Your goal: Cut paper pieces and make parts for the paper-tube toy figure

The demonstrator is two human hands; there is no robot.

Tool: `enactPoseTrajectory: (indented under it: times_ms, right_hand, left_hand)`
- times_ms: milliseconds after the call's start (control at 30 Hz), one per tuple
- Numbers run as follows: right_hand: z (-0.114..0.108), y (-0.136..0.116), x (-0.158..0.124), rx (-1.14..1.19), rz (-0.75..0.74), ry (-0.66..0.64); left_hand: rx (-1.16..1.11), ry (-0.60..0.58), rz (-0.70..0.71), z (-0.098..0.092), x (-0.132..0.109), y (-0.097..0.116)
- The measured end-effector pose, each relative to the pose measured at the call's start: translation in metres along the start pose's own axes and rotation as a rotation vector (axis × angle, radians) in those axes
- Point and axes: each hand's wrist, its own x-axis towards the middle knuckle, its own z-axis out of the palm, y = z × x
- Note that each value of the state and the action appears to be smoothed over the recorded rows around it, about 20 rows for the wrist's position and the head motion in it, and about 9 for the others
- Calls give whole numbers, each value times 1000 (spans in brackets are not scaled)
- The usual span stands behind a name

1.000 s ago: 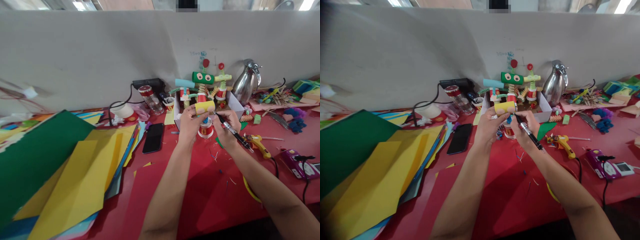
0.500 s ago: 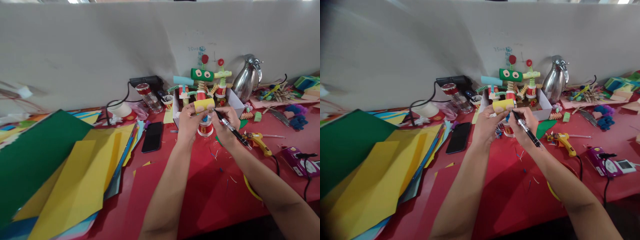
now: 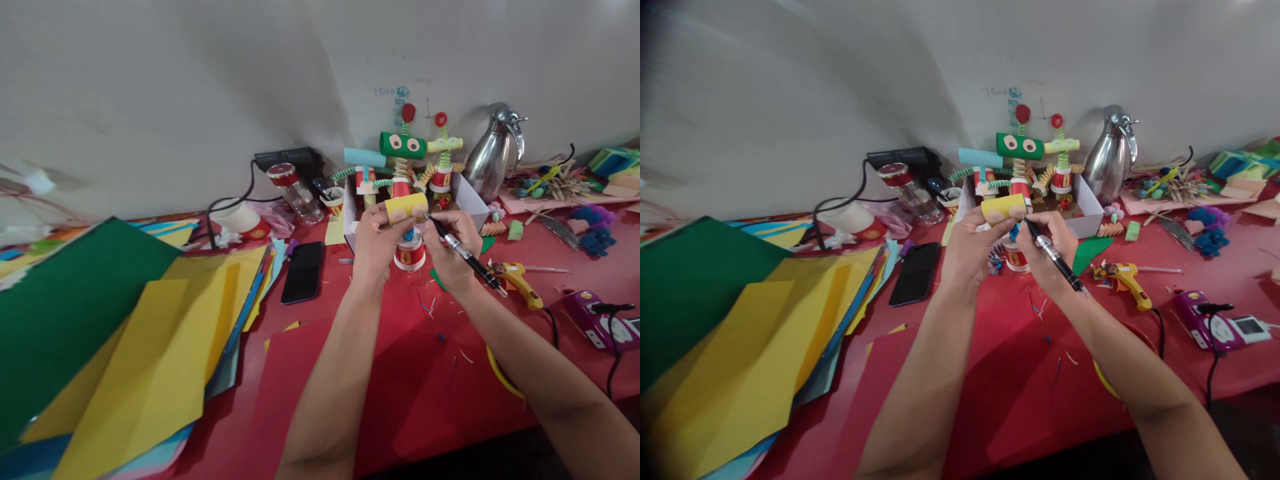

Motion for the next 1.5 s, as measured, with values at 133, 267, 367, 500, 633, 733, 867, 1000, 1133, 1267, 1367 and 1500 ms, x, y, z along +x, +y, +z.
enactPoseTrajectory:
  times_ms: [133,267,367,500,633,733,867,1000,1133,1267,1367,1500]
  right_hand:
    - [1,0,0,-11,-1,-8]
    - [1,1,-1,-17,-3,-11]
    - [1,2,-1,-17,-9,-8]
    - [0,1,-1,-31,-7,-13]
    - [0,0,0,-20,10,-13]
    - [0,-1,0,-4,8,-18]
    - [0,0,0,13,-1,-25]
    - [0,1,0,7,-3,-27]
    - [-1,1,0,-22,-5,-30]
    - [-1,1,0,-7,-9,-33]
    - [-1,1,0,6,9,-44]
    - [-2,1,0,7,13,-58]
  left_hand:
    - [-33,0,-12,1,-1,3]
    - [-36,13,-9,2,-1,6]
    - [-16,9,-15,2,-1,6]
    - [-8,14,-16,2,-2,6]
    - [-3,11,-20,2,-2,7]
    - [-8,9,-20,2,-2,9]
    - [-5,15,-24,2,-2,9]
    - [-20,14,-26,2,-2,8]
    - [-15,11,-22,2,-2,8]
    - [-15,13,-28,2,-2,8]
    - [-14,8,-29,3,-2,9]
    - [-9,3,-36,2,-3,9]
